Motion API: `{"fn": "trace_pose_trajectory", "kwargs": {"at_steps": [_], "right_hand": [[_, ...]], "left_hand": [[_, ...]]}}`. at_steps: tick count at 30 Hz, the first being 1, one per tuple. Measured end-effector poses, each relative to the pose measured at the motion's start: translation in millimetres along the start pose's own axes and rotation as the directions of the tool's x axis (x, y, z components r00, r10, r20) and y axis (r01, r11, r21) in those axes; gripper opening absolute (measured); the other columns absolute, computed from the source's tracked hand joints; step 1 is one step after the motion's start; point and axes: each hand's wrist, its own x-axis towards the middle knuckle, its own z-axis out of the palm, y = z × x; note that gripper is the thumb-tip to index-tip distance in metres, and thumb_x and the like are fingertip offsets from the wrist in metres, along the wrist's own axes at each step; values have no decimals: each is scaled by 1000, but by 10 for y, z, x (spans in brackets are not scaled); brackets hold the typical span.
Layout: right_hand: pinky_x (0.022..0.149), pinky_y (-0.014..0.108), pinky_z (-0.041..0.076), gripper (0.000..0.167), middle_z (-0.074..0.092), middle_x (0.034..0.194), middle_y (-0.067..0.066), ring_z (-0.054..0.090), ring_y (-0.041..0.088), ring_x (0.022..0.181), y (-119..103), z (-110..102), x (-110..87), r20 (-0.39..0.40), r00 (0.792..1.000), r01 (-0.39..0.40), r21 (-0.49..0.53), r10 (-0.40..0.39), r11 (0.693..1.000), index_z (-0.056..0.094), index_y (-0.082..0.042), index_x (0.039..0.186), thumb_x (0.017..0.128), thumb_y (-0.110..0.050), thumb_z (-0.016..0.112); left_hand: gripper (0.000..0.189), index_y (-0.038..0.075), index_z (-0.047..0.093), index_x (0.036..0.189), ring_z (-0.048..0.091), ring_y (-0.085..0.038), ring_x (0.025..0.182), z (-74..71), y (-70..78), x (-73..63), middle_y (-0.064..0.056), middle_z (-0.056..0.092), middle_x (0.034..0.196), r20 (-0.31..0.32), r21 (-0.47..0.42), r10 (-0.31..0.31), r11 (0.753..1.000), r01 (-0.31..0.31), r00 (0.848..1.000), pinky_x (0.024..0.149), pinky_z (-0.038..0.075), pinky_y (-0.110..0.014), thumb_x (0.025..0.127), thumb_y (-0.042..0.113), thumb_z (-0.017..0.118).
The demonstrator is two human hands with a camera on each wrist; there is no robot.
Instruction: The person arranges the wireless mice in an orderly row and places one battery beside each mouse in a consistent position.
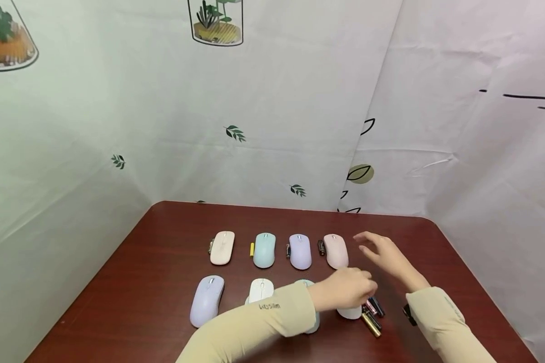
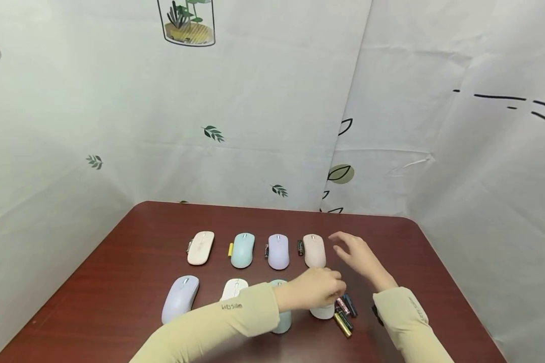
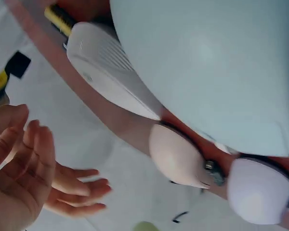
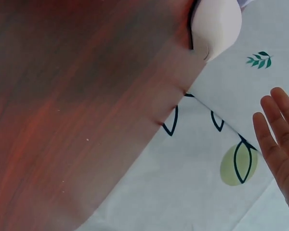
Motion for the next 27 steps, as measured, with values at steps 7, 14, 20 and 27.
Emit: {"fn": "trace_pose_trajectory", "kwargs": {"at_steps": [7,14,20,27], "right_hand": [[72,42,52,17,69,96,8,66,25,86,58,6,-68,-6,996,-85,-21,84,996,64,-6,103,86,-1,63],[73,42,52,16,68,98,16,65,30,88,231,1,-96,34,986,-162,-22,162,987,63,-3,102,87,0,61],[72,41,53,15,68,97,17,66,31,85,341,-41,-151,32,984,-172,-45,174,984,63,-1,102,86,0,61],[71,38,53,15,69,92,15,66,30,83,386,5,-181,-10,992,-125,-41,124,991,64,1,99,84,4,63]], "left_hand": [[13,30,67,99,55,-3,80,123,315,-66,11,59,92,44,159,142,976,-147,989,69,44,-12,88,29,62],[21,36,61,110,48,-2,91,237,463,-82,15,56,102,130,162,133,975,-153,983,73,33,-18,91,42,54],[12,41,63,98,48,-1,94,303,519,-55,21,60,99,175,198,101,971,-135,979,77,28,-25,91,41,53],[16,42,63,101,50,-1,98,373,550,-64,21,60,105,162,266,121,950,-161,979,76,30,-26,94,35,51]]}}
